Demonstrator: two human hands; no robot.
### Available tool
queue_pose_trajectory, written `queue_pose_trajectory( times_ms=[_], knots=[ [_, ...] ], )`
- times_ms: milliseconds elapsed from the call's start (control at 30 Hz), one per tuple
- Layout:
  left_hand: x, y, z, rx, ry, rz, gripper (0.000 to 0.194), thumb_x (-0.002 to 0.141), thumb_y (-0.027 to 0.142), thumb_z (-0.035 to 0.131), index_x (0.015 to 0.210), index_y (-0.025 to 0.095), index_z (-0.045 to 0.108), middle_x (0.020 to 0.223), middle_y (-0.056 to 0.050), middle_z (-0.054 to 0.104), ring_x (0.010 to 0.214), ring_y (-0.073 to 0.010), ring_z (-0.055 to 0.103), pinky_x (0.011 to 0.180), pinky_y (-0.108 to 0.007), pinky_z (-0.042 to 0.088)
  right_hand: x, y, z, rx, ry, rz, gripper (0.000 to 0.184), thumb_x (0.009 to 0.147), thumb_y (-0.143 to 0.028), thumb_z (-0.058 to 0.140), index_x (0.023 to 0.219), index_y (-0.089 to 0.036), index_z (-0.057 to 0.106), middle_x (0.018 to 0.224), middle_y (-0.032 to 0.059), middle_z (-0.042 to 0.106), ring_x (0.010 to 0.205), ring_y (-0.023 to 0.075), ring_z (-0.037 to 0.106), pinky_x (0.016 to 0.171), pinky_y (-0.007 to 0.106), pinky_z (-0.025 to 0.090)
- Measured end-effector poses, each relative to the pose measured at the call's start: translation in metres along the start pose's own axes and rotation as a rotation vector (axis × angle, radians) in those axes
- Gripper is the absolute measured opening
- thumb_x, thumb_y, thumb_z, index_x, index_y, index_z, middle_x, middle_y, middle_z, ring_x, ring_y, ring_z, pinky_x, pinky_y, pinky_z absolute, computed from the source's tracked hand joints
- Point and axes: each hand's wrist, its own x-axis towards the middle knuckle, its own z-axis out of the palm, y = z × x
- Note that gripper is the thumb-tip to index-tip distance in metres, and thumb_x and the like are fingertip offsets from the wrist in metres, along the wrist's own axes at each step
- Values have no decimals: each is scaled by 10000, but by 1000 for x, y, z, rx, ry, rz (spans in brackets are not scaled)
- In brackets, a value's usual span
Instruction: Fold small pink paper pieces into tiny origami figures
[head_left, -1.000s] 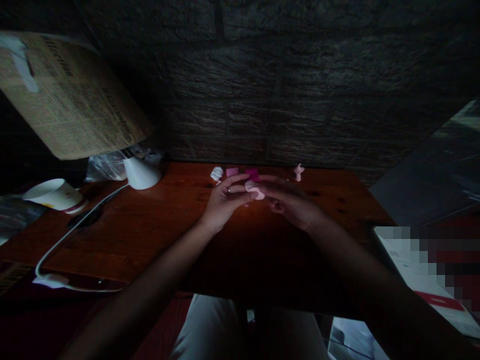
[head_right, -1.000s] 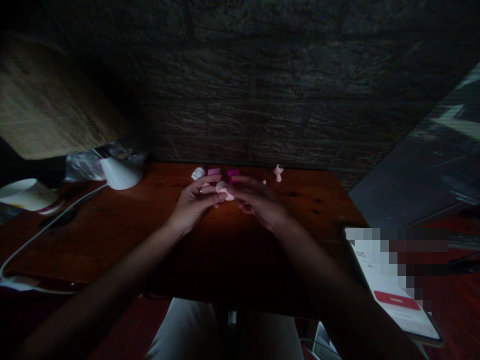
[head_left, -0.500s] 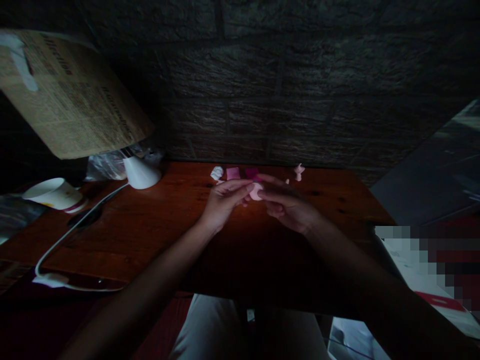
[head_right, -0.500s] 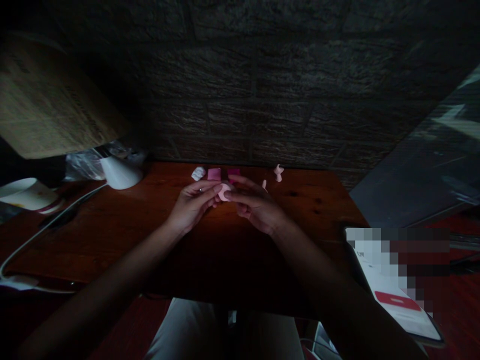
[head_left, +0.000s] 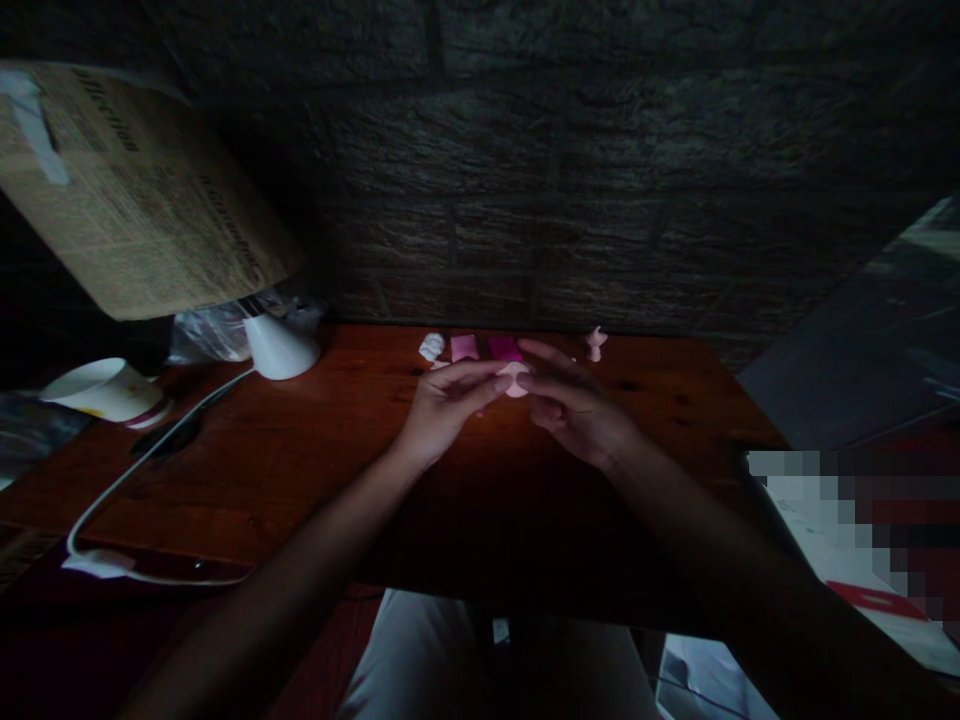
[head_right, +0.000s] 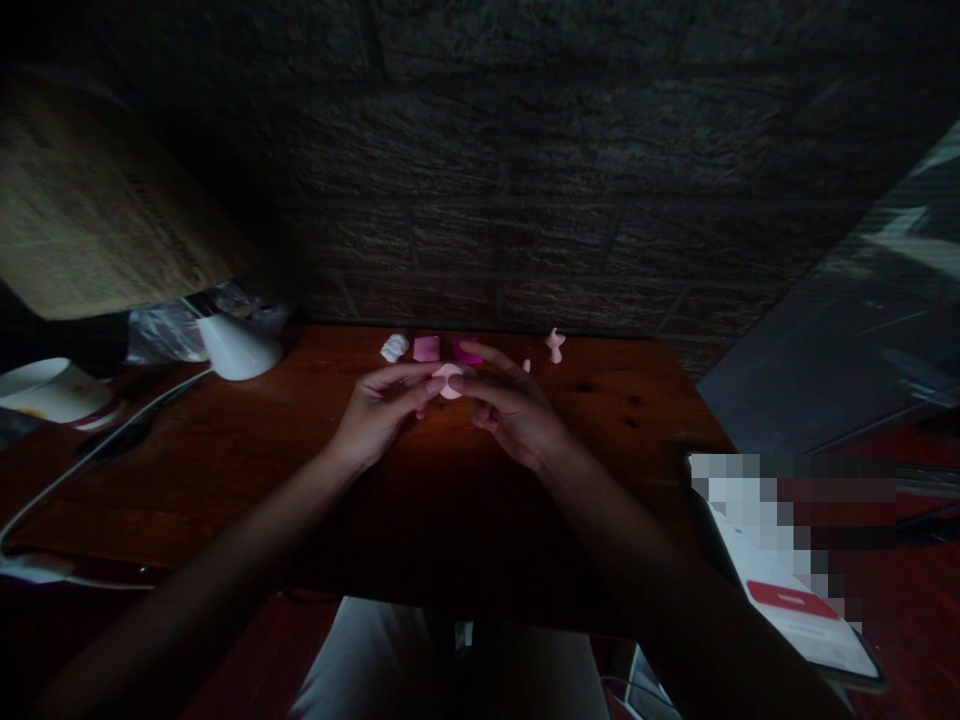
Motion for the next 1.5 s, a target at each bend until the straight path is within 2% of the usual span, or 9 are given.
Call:
queue_pose_trajectory(
  times_ms=[133,333,600,767,867,1033,1200,1333,1500],
  knots=[
    [-2,4,1,255,42,270,387,716,282,911,1089,312,811,775,10,609,722,-146,527,696,-296,473,0,-2,1,31,2,21,396,636,-219,884,996,-306,743,741,-75,622,467,25,278,420,214,164],
    [-4,5,-3,565,40,570,484,746,291,897,1208,326,756,1168,-65,626,1138,-254,585,1014,-438,486,-1,-3,5,80,2,54,397,606,-186,895,966,-293,767,772,-69,645,473,25,277,422,211,189],
    [-4,6,-1,557,20,569,320,806,257,846,1114,300,772,1211,-73,664,1198,-274,614,1083,-489,465,-2,-2,6,51,-43,46,346,657,-207,875,974,-302,773,745,-61,640,475,32,257,406,208,187],
    [-5,6,-2,588,10,583,459,776,323,875,1206,281,721,1252,-90,662,1213,-279,608,1040,-472,502,1,1,3,77,-27,35,387,636,-182,887,989,-297,778,811,-44,691,485,32,302,409,198,215],
    [-5,6,-1,581,97,527,501,741,358,898,1188,238,708,1144,-83,696,1008,-221,643,878,-374,548,3,2,1,72,-25,6,386,621,-183,899,971,-287,773,816,-39,697,495,31,334,415,187,226],
    [-1,3,0,265,127,205,206,874,377,764,973,197,746,691,10,656,625,-118,572,613,-253,467,3,1,0,5,-5,-78,448,622,-197,903,1031,-301,750,838,-47,695,504,36,354,421,190,229],
    [3,0,1,-62,106,-101,240,800,408,825,941,218,782,610,26,625,524,-80,493,488,-210,352,3,4,-1,-63,35,-97,518,621,-228,909,1096,-300,718,804,-59,677,497,47,363,423,204,246],
    [3,3,2,-236,68,-215,297,688,300,902,957,234,796,647,30,647,520,-60,470,460,-190,315,4,9,-2,-127,49,-97,541,632,-263,916,1130,-300,706,805,-61,675,515,49,407,439,195,276],
    [3,6,3,-288,90,-279,264,658,242,910,900,225,805,704,18,706,521,-44,472,454,-170,336,5,14,-3,-147,64,-114,525,637,-265,921,1119,-296,713,805,-56,681,502,45,406,436,198,278]
  ],
)
